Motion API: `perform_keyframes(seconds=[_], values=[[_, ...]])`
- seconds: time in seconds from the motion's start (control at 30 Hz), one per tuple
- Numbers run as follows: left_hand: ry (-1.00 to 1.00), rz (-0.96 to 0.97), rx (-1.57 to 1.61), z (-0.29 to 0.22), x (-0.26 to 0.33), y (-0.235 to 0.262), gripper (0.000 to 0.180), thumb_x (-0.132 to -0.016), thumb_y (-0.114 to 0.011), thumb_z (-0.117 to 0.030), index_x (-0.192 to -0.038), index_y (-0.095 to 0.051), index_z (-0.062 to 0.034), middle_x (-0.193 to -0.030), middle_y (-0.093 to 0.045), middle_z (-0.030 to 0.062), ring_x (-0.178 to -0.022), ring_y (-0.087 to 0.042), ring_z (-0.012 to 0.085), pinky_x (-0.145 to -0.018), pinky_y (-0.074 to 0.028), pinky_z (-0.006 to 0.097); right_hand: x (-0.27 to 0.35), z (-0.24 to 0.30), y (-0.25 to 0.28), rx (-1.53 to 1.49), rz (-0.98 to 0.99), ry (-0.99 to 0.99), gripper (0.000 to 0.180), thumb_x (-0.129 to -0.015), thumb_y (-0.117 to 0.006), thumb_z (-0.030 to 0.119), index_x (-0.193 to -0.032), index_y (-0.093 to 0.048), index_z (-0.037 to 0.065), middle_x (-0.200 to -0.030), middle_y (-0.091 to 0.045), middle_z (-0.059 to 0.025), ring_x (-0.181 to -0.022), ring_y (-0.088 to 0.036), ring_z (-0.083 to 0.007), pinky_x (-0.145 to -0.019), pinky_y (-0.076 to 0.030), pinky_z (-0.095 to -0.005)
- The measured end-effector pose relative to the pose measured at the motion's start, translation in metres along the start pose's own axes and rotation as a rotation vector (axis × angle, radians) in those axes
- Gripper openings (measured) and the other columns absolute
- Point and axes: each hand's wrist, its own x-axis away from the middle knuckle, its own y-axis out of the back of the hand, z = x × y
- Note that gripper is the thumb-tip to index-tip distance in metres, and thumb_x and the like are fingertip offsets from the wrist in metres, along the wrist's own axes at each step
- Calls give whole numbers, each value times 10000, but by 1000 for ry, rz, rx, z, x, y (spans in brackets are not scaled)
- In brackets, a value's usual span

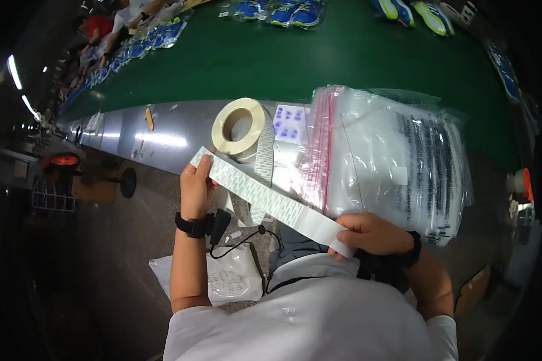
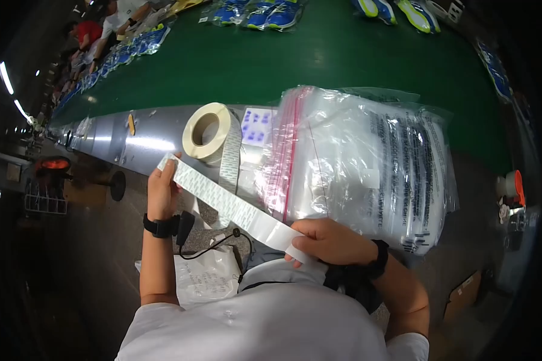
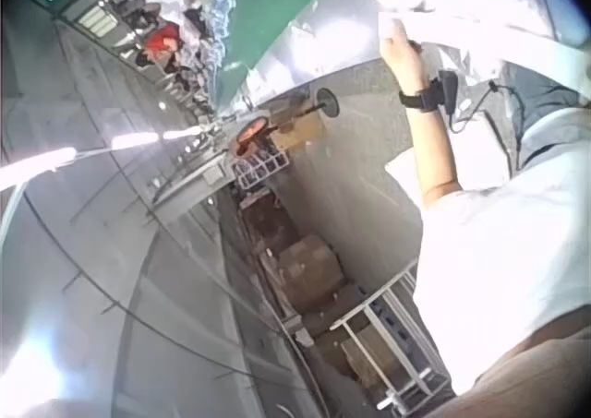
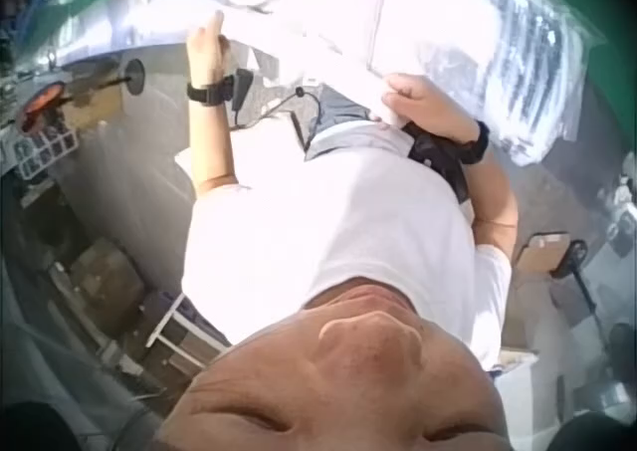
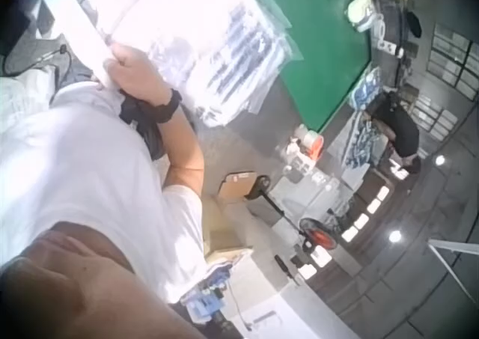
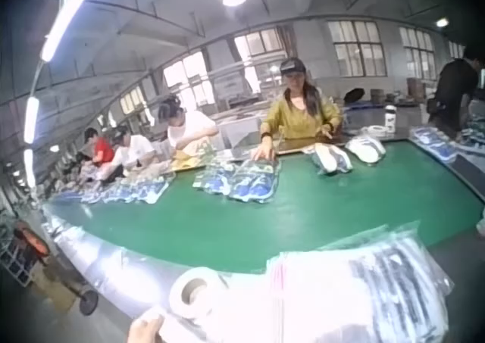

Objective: Organizing and preparing plastic bags for packing shoes at an assembly line station.

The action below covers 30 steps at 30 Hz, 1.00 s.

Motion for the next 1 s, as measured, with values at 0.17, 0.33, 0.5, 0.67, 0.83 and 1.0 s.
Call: perform_keyframes(seconds=[0.17,0.33,0.5,0.67,0.83,1.0], values=[[144,40,302,-13,36,-15,267,-928,-491,-159,-1103,-557,32,-831,-604,25,-673,-572,86,-619,-492,238,-32,-15,-23,208,-84,158,433,-883,-527,227,-1226,-431,-21,-1076,-593,-136,-937,-581,-182,-808,-449,-286],[144,36,367,-14,42,-27,272,-935,-476,-172,-1106,-543,28,-839,-614,33,-678,-594,94,-610,-514,251,-63,-7,-40,422,12,73,279,-888,-521,199,-1073,-520,-10,-888,-633,-76,-768,-584,-134,-699,-458,-268],[-261,-171,-1309,-3,53,-4,362,-789,-659,-341,-646,-609,-13,-552,-584,121,-496,-579,237,-463,-429,316,-39,6,-44,94,-321,66,199,-881,-519,163,-971,-508,-15,-780,-614,-87,-633,-574,-105,-563,-454,-247],[-593,-227,-1318,-35,104,-52,334,-687,-754,-231,-554,-489,-77,-512,-511,79,-442,-520,244,-415,-394,327,-40,-2,-45,72,-386,83,152,-873,-521,125,-916,-516,-20,-756,-616,-93,-618,-570,-97,-569,-453,-240],[-859,346,-897,-38,126,-81,286,-653,-772,-148,-850,-594,-40,-747,-572,63,-634,-566,226,-541,-457,300,-45,-6,-42,393,-453,215,177,-865,-550,160,-827,-564,-13,-669,-534,-43,-592,-481,-75,-529,-389,-244],[-670,347,-820,1,114,-92,276,-713,-719,-100,-956,-610,-28,-903,-584,102,-719,-589,235,-616,-490,296,-45,-15,-39,193,-401,286,175,-857,-566,163,-831,-587,-9,-651,-526,-27,-607,-439,-56,-548,-376,-227]])
